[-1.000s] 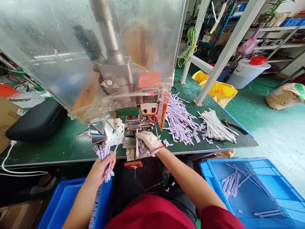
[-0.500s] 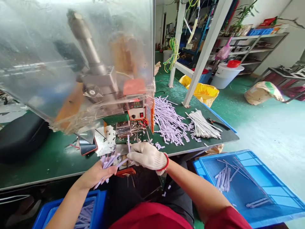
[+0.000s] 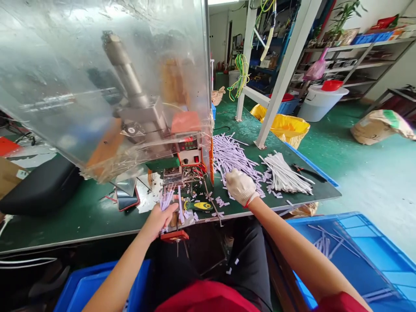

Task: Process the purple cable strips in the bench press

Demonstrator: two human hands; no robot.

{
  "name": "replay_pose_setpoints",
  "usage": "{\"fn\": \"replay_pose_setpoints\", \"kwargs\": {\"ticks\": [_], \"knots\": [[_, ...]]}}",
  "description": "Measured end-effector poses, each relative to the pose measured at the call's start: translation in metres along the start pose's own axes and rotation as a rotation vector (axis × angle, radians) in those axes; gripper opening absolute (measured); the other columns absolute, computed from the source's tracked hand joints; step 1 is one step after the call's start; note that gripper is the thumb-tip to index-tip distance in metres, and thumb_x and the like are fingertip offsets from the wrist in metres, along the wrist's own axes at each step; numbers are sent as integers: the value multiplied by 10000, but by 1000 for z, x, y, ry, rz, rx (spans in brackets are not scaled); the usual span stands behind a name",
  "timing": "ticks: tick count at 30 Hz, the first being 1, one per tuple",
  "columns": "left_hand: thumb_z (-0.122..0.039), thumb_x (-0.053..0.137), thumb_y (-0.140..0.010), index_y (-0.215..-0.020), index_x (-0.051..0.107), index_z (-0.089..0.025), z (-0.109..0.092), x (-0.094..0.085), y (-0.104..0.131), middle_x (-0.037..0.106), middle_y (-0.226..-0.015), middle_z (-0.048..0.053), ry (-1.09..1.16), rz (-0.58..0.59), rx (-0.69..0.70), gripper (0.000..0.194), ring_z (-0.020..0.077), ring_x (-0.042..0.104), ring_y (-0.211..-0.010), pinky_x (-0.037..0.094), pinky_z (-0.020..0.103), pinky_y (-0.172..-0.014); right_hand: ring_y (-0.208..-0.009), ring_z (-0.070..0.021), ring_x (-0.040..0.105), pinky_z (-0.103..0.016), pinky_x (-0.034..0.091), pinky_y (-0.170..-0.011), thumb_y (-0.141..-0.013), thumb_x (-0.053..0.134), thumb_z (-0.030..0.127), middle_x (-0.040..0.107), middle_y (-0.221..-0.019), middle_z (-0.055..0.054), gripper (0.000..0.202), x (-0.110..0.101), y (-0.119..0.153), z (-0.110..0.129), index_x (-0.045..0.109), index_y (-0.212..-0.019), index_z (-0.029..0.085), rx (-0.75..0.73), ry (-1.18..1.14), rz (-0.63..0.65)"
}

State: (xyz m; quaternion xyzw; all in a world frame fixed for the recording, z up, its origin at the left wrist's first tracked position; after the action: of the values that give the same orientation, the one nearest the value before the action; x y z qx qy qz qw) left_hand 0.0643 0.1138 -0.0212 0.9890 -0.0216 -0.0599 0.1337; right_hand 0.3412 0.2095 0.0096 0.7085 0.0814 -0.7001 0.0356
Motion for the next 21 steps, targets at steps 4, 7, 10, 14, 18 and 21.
{"fn": "replay_pose_setpoints", "kwargs": {"ticks": [4, 7, 10, 14, 18, 21], "knots": [[-468, 659, -801, -663, 523, -199, -4, 1, -8, 376, -325, -94, -73, -57, -24, 332, 77, 320, -311, 246, 196, -369, -754, -215, 658, -283, 436, -639, -901, 489, 310, 687, -878, -91, 226, -29, 21, -24, 628, -1023, 179, 191, -407, -103], [-476, 655, -787, -692, 577, -182, -7, -9, -1, 371, -325, -99, 31, -20, -51, 318, 68, 292, -293, 217, 188, -343, -651, -163, 634, -259, 462, -599, -838, 544, 295, 685, -806, -25, 229, -37, 44, -15, 617, -1038, 211, 197, -923, 22], [-473, 679, -772, -677, 594, -166, -12, -27, 18, 382, -332, -93, 117, -26, -54, 332, 53, 285, -286, 200, 173, -329, -504, -112, 555, -225, 441, -479, -853, 566, 395, 646, -719, 4, 226, -34, 65, 32, 614, -958, 201, 104, -1371, 273], [-495, 704, -780, -699, 597, -157, -16, -52, 46, 409, -367, -89, 188, -127, -33, 364, 35, 300, -289, 218, 152, -336, -361, -80, 451, -189, 362, -338, -867, 574, 547, 580, -568, 32, 361, -15, 71, 105, 567, -821, 190, 48, -1617, 528], [-539, 737, -754, -722, 603, -152, -6, -62, 63, 423, -391, -86, 279, -172, -45, 410, 27, 305, -301, 222, 140, -337, -310, -88, 444, -180, 331, -283, -867, 579, 534, 564, -482, 38, 359, 7, 52, 146, 506, -747, 203, 120, -1577, 533], [-535, 766, -735, -739, 604, -154, 11, -64, 69, 408, -406, -94, 377, -188, -98, 414, 25, 311, -316, 222, 133, -339, -306, -94, 471, -186, 352, -272, -865, 578, 464, 605, -508, 18, 312, 18, 39, 160, 494, -718, 201, 180, -1579, 525]]}}
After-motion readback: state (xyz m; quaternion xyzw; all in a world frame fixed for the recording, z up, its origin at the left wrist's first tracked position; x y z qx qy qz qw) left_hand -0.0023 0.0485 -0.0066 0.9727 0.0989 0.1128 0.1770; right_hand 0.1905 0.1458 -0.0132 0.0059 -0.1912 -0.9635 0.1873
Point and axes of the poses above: each hand's wrist, its own y-axis away from the middle knuckle, its own x-axis out of the palm, z = x × y, the point moved 7 cm from there along -y, towards the middle knuckle
